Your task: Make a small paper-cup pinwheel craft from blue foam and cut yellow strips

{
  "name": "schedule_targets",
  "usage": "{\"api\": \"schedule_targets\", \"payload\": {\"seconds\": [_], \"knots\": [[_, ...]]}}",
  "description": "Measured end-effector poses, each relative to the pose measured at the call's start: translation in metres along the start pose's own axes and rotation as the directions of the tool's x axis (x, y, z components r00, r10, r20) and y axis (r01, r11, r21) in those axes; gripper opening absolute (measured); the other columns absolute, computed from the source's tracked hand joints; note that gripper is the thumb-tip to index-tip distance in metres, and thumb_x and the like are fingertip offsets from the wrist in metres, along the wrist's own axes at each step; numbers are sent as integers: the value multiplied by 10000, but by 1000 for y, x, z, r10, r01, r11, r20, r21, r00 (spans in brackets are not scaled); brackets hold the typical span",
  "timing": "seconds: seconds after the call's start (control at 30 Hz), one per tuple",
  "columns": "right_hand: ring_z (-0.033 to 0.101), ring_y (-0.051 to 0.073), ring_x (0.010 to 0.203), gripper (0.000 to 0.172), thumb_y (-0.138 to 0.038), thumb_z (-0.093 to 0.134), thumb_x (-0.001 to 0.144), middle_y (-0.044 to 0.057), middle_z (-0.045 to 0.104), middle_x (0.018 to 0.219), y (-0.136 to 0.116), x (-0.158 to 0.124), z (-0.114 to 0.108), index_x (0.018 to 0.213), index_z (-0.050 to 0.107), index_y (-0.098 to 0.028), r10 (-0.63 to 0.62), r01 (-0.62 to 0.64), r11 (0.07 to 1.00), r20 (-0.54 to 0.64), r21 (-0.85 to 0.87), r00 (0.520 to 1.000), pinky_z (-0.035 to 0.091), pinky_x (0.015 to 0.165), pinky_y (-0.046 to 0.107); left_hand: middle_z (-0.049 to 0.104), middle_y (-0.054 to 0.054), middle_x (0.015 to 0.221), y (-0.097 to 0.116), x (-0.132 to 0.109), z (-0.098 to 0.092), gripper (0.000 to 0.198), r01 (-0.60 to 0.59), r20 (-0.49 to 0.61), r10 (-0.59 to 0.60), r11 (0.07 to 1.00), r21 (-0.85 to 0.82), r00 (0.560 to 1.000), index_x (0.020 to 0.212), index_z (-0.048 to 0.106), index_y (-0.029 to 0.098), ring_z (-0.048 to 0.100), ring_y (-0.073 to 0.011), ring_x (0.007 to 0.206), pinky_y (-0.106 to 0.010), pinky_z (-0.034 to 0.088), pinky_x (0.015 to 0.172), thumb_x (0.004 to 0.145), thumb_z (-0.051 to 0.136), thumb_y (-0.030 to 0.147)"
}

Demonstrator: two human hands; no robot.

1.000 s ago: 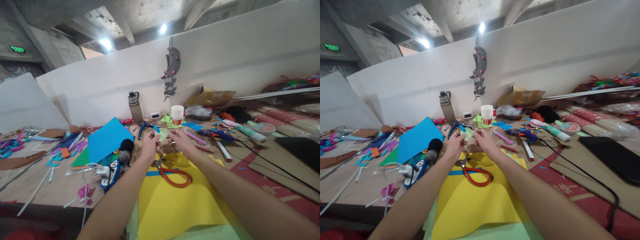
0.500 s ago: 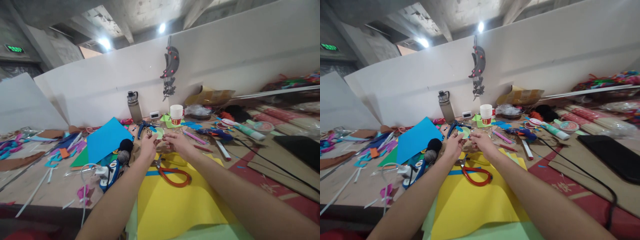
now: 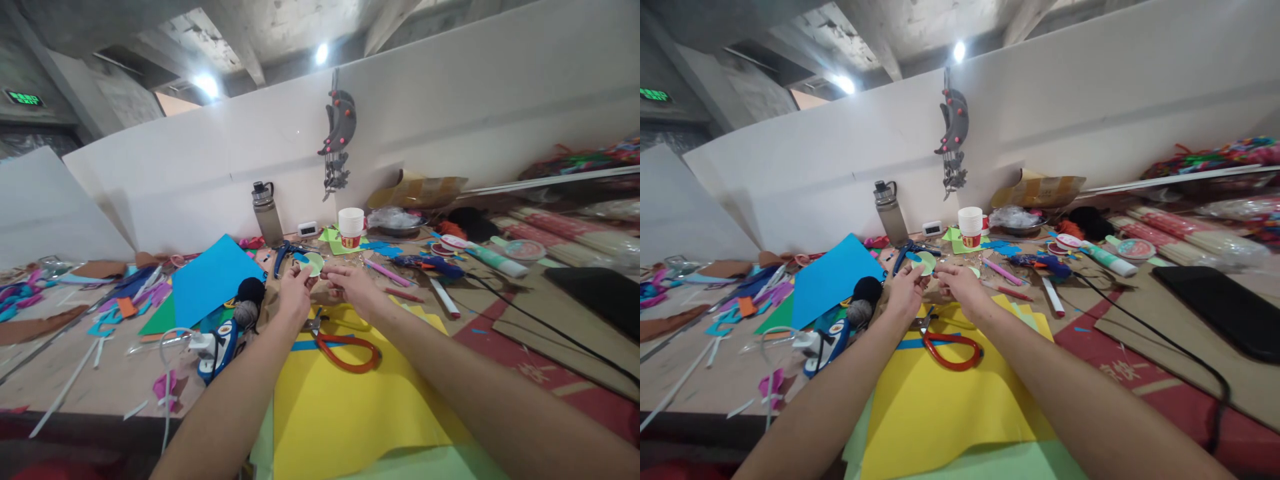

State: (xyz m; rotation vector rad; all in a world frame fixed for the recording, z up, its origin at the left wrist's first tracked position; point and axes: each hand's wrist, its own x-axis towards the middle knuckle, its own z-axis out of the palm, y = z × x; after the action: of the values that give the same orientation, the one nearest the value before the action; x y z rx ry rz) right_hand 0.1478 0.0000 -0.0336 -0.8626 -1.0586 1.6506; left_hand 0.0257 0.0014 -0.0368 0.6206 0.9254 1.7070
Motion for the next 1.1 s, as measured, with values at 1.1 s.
{"api": "schedule_targets", "payload": {"seconds": [1.1], "knots": [[430, 68, 574, 324, -247, 688, 582, -14, 608, 743, 7, -1, 5, 899, 712, -179, -66, 66, 997, -1, 32, 998, 341, 534, 216, 594, 0, 740, -9, 0, -2, 257, -150, 29, 149, 987, 59, 988, 698, 533, 156, 575, -105, 694, -266, 463, 715, 572, 751, 209]]}}
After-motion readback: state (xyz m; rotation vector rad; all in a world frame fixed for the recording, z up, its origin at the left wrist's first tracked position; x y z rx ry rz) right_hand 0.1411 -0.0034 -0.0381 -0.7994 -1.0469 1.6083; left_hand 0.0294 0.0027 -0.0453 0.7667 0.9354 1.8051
